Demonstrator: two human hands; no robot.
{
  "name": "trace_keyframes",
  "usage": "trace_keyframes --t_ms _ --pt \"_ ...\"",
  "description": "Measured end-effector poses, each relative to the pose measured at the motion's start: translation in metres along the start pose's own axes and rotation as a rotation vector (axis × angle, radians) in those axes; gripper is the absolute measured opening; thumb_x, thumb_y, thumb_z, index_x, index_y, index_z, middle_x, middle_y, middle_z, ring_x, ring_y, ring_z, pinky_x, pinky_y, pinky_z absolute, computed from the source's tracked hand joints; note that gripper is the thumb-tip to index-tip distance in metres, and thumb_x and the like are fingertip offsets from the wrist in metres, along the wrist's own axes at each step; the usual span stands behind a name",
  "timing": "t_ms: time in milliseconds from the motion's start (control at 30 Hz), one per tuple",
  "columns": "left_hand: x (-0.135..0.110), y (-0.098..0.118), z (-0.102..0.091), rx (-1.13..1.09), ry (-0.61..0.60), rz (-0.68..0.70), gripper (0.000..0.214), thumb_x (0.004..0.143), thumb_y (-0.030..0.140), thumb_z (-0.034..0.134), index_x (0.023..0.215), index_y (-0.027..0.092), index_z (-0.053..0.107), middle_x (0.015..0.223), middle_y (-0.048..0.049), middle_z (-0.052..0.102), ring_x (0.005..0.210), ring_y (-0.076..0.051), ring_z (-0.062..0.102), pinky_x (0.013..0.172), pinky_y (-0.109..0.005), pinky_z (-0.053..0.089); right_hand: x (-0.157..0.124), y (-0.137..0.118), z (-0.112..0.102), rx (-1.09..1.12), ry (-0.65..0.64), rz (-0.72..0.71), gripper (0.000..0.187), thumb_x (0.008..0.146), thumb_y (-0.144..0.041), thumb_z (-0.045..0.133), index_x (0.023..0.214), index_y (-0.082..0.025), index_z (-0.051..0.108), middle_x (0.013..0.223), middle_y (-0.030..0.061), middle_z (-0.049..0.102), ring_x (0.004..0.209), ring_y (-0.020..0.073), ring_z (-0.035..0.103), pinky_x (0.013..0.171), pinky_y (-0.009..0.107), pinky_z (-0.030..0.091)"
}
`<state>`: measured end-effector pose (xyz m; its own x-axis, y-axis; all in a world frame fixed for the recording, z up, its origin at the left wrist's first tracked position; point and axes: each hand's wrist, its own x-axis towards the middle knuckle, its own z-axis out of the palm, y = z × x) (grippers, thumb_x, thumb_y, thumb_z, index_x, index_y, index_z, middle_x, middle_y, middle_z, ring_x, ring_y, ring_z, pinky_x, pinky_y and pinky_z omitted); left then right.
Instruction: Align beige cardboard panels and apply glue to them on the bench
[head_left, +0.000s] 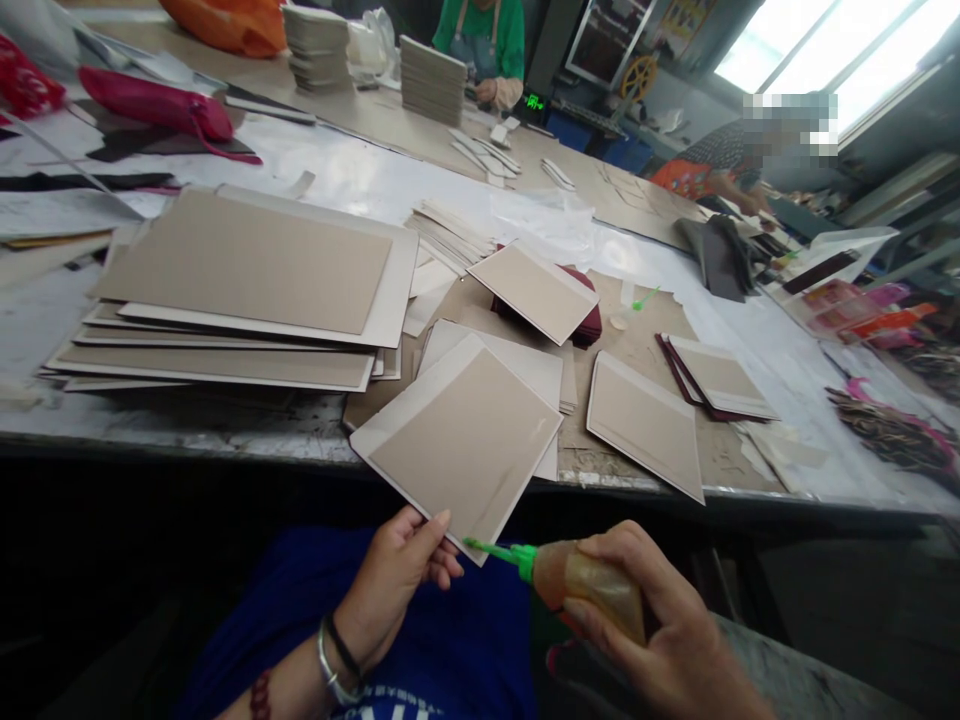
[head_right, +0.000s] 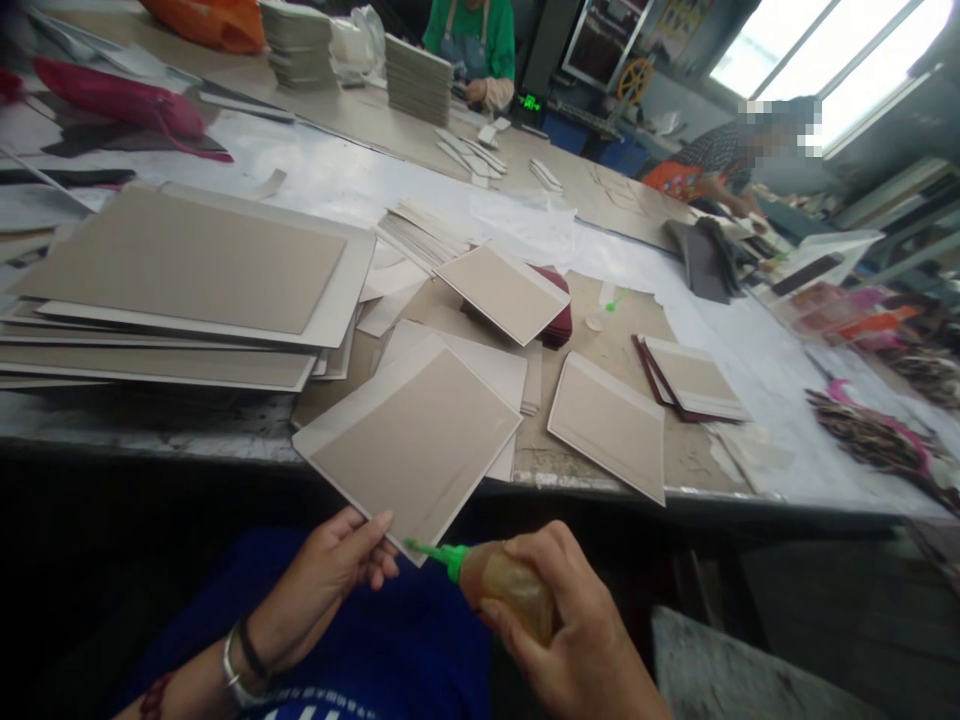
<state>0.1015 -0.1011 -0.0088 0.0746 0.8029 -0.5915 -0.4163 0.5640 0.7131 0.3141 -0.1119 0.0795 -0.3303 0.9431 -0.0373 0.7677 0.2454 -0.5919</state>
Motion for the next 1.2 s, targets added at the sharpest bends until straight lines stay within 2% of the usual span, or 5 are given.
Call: trace_keyframes --t_ms 400,567,767,1000,1200 --pt "0.002 -0.002 -0.001 0.012 -0.005 0.017 0.038 0.062 0.047 0.067 0.070 0.013 0.052 0.054 -0.0001 0.059 0.044 -0.009 0.053 0.041 -0.017 0.041 0.007 0.006 -0.004 -0.083 0.068 -0.036 0.020 0.078 -0.028 0.059 0.096 -0.024 0.051 0.083 0.0000 0.051 0.070 0.0123 0.055 0.059 0.021 0.047" --pt "0.002 -0.002 0.000 0.012 0.007 0.010 0.038 0.061 0.048 0.067 0.069 0.013 0.053 0.054 -0.0003 0.059 0.045 -0.009 0.053 0.041 -0.018 0.041 0.014 0.015 -0.009 -0.175 0.253 -0.052 0.021 0.077 -0.028 0.061 0.095 -0.024 0.050 0.086 0.0007 0.049 0.074 0.0132 0.054 0.063 0.023 0.046" --pt "0.002 -0.004 0.001 0.015 0.037 0.006 0.042 0.057 0.050 0.070 0.069 0.013 0.054 0.055 -0.0003 0.059 0.045 -0.010 0.054 0.039 -0.019 0.040 0.015 0.014 -0.012 -0.111 0.111 -0.023 0.019 0.079 -0.028 0.058 0.095 -0.024 0.049 0.084 0.0000 0.050 0.072 0.0127 0.054 0.061 0.023 0.046" --pt "0.006 -0.009 -0.001 0.053 0.046 0.007 0.046 0.054 0.055 0.071 0.067 0.014 0.055 0.055 -0.0003 0.058 0.044 -0.011 0.053 0.038 -0.020 0.039 0.037 0.035 -0.020 -0.239 0.354 0.008 0.018 0.078 -0.027 0.058 0.093 -0.022 0.049 0.085 0.0025 0.049 0.077 0.0176 0.053 0.070 0.031 0.045" --pt "-0.001 -0.005 0.000 0.001 -0.016 0.014 0.043 0.067 0.046 0.067 0.096 0.015 0.059 0.091 -0.0073 0.067 0.081 -0.019 0.062 0.067 -0.028 0.050 0.024 0.026 -0.017 -0.152 0.246 0.039 0.016 0.080 -0.027 0.055 0.094 -0.022 0.049 0.087 0.0028 0.048 0.078 0.0168 0.053 0.070 0.030 0.045"
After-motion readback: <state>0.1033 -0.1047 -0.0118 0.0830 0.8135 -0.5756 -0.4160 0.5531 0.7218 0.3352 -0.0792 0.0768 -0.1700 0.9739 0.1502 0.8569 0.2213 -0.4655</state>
